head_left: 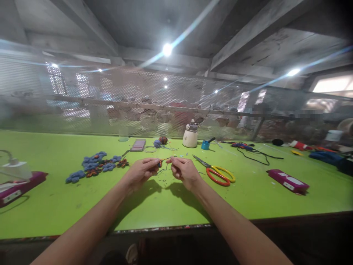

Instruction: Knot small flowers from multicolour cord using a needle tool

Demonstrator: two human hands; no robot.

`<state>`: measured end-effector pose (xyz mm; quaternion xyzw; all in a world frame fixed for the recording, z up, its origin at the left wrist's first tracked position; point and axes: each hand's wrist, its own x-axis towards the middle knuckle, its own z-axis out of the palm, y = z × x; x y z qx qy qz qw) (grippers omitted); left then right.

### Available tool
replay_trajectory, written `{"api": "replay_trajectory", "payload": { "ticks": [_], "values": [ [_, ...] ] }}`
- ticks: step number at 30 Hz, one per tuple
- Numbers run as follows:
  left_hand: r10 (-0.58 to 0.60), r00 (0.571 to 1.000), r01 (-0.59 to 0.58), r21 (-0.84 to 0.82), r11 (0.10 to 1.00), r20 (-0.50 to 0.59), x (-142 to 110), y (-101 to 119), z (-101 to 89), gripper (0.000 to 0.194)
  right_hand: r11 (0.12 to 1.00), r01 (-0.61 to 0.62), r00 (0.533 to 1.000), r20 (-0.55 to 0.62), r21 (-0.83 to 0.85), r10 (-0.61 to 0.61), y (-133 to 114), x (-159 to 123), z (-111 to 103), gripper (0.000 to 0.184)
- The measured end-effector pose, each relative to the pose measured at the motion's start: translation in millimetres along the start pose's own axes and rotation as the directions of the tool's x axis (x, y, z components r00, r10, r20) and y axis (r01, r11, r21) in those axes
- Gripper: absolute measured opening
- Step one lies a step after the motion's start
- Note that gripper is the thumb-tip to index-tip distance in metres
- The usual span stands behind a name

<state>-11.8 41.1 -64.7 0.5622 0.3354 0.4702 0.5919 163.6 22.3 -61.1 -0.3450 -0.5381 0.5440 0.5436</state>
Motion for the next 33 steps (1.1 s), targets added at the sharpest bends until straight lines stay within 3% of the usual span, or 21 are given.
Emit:
{"api": "replay_trajectory", "payload": {
  "ticks": [5,9,12,14,16,20,24,33],
  "values": [
    [0.016,1.0,-0.016,-0.003,1.0,-0.023,3,-1,-2.4,0.027,0.999,0.004,0.998,-0.062,-0.033,-0.007,5,4,-4,0.042],
    [0.022,0.999,-0.022,0.005,1.0,-0.023,5,-3,-4.3,0.028,0.987,0.132,0.964,-0.221,-0.091,-0.149,3,5,-7,0.034],
    [0.015,1.0,-0.014,0.037,0.999,-0.015,5,-3,-3.7,0.028,0.958,0.237,0.922,-0.273,-0.164,-0.275,-5,2,-8,0.027],
    [0.005,1.0,-0.004,0.066,0.998,-0.011,5,-3,-2.0,0.028,0.939,0.273,0.91,-0.261,-0.207,-0.322,-9,0,-5,0.024],
    [-0.003,1.0,0.004,0.098,0.995,-0.006,4,-4,0.0,0.028,0.938,0.256,0.928,-0.212,-0.234,-0.307,-9,-2,-2,0.025],
    [-0.02,1.0,0.017,0.145,0.989,0.016,3,-6,2.2,0.03,0.963,0.1,0.992,-0.053,-0.249,-0.117,-1,-3,7,0.031],
    [-0.042,0.998,0.035,0.137,0.99,0.054,3,-8,1.4,0.031,0.976,0.009,1.0,0.009,-0.216,-0.008,6,-2,8,0.035],
    [-0.052,0.986,0.032,0.128,0.991,0.159,1,-6,-1.3,0.027,0.976,0.097,0.995,0.024,-0.194,-0.095,3,0,4,0.035]
  ]
}}
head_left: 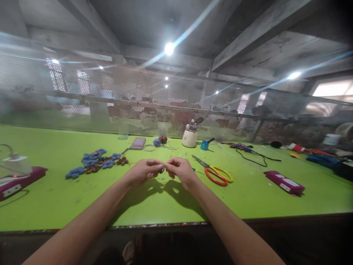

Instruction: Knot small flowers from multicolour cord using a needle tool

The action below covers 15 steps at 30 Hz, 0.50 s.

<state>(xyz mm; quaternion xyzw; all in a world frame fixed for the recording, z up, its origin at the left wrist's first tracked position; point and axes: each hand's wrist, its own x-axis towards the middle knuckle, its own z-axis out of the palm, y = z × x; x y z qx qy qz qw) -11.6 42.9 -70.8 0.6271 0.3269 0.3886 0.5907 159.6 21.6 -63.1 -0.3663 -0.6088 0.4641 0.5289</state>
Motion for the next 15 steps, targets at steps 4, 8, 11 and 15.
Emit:
{"api": "replay_trajectory", "payload": {
  "ticks": [4,8,11,15],
  "values": [
    [0.008,1.0,-0.008,0.014,1.0,0.008,0,0,-0.3,0.025,0.999,0.027,1.0,-0.002,-0.045,-0.028,-2,0,-3,0.03],
    [0.015,1.0,-0.015,0.023,1.0,-0.017,2,-2,-1.0,0.027,0.993,0.052,0.999,-0.01,-0.106,-0.053,-2,1,-4,0.027],
    [0.021,1.0,-0.02,0.019,1.0,-0.018,3,-3,-0.7,0.027,0.989,0.058,0.998,-0.011,-0.135,-0.06,3,2,-2,0.029],
    [0.028,1.0,-0.028,0.006,1.0,-0.009,1,-1,1.3,0.016,0.975,0.084,0.994,-0.048,-0.206,-0.096,9,3,-1,0.028]
  ]
}}
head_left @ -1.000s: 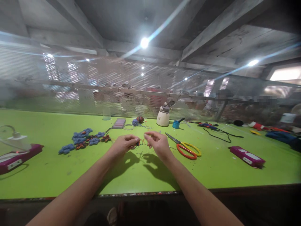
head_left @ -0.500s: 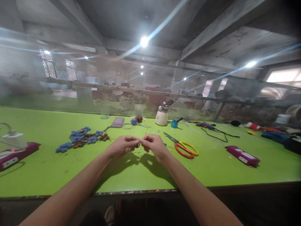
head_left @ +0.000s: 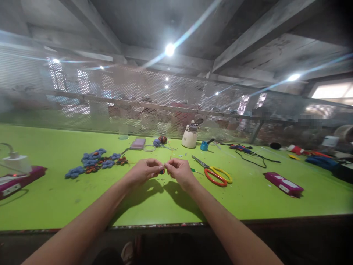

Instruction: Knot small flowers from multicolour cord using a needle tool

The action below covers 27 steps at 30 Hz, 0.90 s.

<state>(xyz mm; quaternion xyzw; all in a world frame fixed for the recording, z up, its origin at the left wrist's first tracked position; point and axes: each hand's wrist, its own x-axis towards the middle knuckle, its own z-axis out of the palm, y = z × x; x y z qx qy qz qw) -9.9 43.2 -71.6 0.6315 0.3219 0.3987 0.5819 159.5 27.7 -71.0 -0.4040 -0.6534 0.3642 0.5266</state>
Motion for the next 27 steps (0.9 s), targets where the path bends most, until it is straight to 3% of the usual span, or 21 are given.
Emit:
{"api": "replay_trajectory", "payload": {
  "ticks": [7,14,20,27],
  "values": [
    [0.012,1.0,-0.012,0.019,1.0,-0.018,-7,10,8.8,0.014,0.972,0.14,0.988,-0.032,-0.191,-0.149,-8,-7,0,0.022],
    [0.113,0.991,-0.095,0.223,0.97,-0.067,-5,7,7.3,0.012,0.912,0.213,0.962,-0.088,-0.351,-0.258,-6,-6,0,0.022],
    [0.223,0.975,-0.207,0.455,0.866,0.02,1,-3,9.5,0.014,0.915,0.185,0.957,-0.146,-0.358,-0.251,-3,-3,-4,0.022],
    [0.37,0.928,-0.324,0.566,0.758,0.035,-5,7,16.7,0.007,0.942,0.19,0.963,-0.134,-0.277,-0.234,-9,-5,0,0.023]
  ]
}}
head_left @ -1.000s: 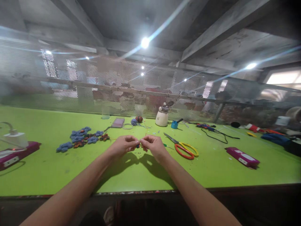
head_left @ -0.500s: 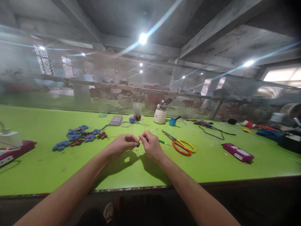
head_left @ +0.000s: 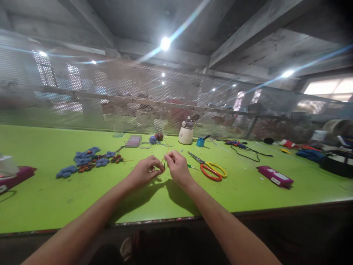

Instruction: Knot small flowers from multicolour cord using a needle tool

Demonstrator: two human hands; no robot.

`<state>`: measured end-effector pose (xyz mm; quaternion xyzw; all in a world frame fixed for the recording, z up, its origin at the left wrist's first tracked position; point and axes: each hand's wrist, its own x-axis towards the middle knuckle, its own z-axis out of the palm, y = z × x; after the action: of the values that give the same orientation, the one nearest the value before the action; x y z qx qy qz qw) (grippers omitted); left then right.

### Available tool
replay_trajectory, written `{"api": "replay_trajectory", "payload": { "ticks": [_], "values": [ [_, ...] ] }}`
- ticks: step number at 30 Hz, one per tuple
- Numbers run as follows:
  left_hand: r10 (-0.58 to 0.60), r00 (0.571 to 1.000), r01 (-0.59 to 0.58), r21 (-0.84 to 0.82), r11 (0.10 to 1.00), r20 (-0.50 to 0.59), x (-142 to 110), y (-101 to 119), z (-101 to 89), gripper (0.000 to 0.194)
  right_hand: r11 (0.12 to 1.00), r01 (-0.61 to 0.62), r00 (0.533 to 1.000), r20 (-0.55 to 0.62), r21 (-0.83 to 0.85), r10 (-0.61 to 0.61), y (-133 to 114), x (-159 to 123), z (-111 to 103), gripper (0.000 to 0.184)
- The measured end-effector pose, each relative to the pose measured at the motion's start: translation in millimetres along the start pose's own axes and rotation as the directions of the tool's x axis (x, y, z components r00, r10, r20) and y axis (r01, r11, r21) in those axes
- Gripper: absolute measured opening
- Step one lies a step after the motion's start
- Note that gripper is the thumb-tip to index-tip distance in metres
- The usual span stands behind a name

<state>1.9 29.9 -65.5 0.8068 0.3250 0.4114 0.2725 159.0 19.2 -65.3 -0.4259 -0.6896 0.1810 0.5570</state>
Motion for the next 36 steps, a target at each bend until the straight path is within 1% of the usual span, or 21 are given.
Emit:
{"api": "replay_trajectory", "payload": {
  "ticks": [4,7,13,17,21,26,28,33,36],
  "values": [
    [-0.013,0.998,0.012,0.028,1.0,0.058,-1,-4,2.8,0.005,1.0,0.006,1.0,0.004,0.024,-0.006,-3,-2,0,0.023],
    [-0.043,0.996,0.04,0.045,0.998,0.073,-3,-10,5.2,0.014,0.999,0.017,1.0,0.008,0.029,-0.018,-4,-3,1,0.023],
    [-0.143,0.988,0.143,0.002,0.99,0.05,-2,-12,-0.3,0.017,0.998,0.038,0.999,0.033,0.057,-0.04,-3,-3,0,0.023],
    [-0.229,0.973,0.229,-0.034,0.973,-0.013,0,-15,-3.7,0.023,0.995,0.026,0.996,0.087,0.1,-0.035,-2,-4,1,0.023],
    [-0.274,0.961,0.27,-0.09,0.959,-0.035,4,-19,-1.4,0.027,0.987,-0.016,0.99,0.143,0.158,-0.007,-1,-7,5,0.023],
    [-0.297,0.954,0.284,-0.174,0.943,-0.049,6,-24,-1.2,0.029,0.975,-0.081,0.988,0.144,0.209,0.051,-1,-6,5,0.023],
    [-0.309,0.949,0.292,-0.195,0.936,-0.065,6,-27,-2.1,0.03,0.966,-0.114,0.984,0.161,0.231,0.078,0,-6,5,0.024],
    [-0.338,0.936,0.31,-0.218,0.925,-0.103,6,-33,-2.5,0.031,0.932,-0.22,0.952,0.273,0.29,0.139,0,-8,8,0.025],
    [-0.331,0.937,0.303,-0.209,0.93,-0.114,5,-30,-2.1,0.031,0.909,-0.272,0.929,0.332,0.317,0.163,-1,-9,9,0.026]
  ]
}}
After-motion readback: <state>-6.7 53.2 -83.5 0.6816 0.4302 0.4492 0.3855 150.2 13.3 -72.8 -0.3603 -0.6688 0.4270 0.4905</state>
